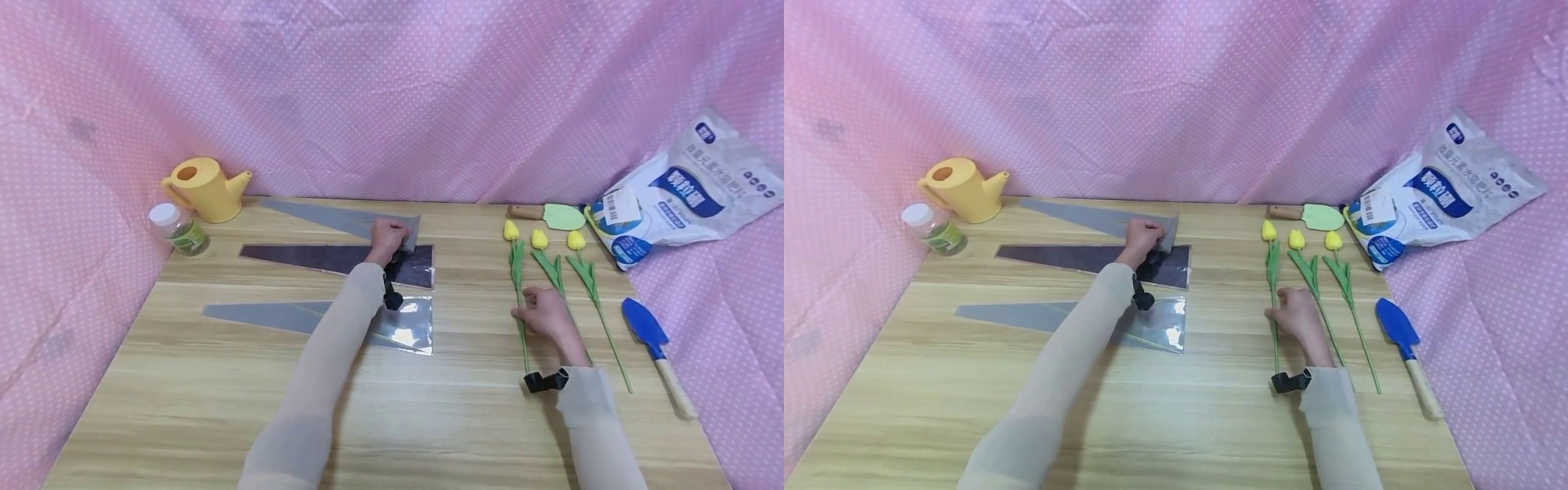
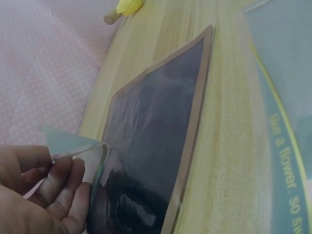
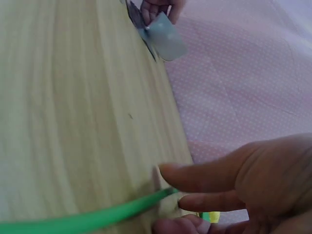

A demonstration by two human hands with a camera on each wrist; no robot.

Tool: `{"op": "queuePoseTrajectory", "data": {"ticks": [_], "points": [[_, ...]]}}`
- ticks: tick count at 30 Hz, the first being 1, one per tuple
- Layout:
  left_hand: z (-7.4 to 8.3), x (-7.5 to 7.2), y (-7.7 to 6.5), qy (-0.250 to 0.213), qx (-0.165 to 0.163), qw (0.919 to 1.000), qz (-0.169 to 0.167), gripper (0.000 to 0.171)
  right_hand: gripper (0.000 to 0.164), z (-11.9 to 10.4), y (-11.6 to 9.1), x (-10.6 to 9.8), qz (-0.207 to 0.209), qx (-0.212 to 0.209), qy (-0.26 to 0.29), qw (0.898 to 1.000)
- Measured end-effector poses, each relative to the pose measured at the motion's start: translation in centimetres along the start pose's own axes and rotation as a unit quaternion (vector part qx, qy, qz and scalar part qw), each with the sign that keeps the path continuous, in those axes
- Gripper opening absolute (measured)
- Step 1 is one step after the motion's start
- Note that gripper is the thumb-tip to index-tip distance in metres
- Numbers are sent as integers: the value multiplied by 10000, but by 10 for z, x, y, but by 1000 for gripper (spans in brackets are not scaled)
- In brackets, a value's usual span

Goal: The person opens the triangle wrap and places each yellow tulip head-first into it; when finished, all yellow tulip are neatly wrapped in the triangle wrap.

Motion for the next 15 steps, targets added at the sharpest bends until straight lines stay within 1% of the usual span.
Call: {"op": "queuePoseTrajectory", "data": {"ticks": [4,6,10,12,15], "points": [[0,0,0,-68,41,10000,-21,13,52,-2,1,4,343,-160,-169,9991],[0,0,0,-64,14,10000,-18,13,50,-3,1,6,402,-157,-203,9989],[0,-1,0,8,-7,10000,26,13,48,-5,1,7,367,-49,-155,9992],[0,-1,0,29,-35,10000,25,13,47,-5,1,7,339,13,-6,9994],[-1,-1,0,7,-71,10000,-11,13,46,-4,0,6,266,214,364,9988]]}}
Point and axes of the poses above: each hand's wrist, its own y-axis towards the middle knuckle, its own x-axis out of the palm, z = x × y, the point moved 4 cm from there along y, towards the middle knuckle, and after that the axes turned 2 degrees about -x, right-handed, at the moved point
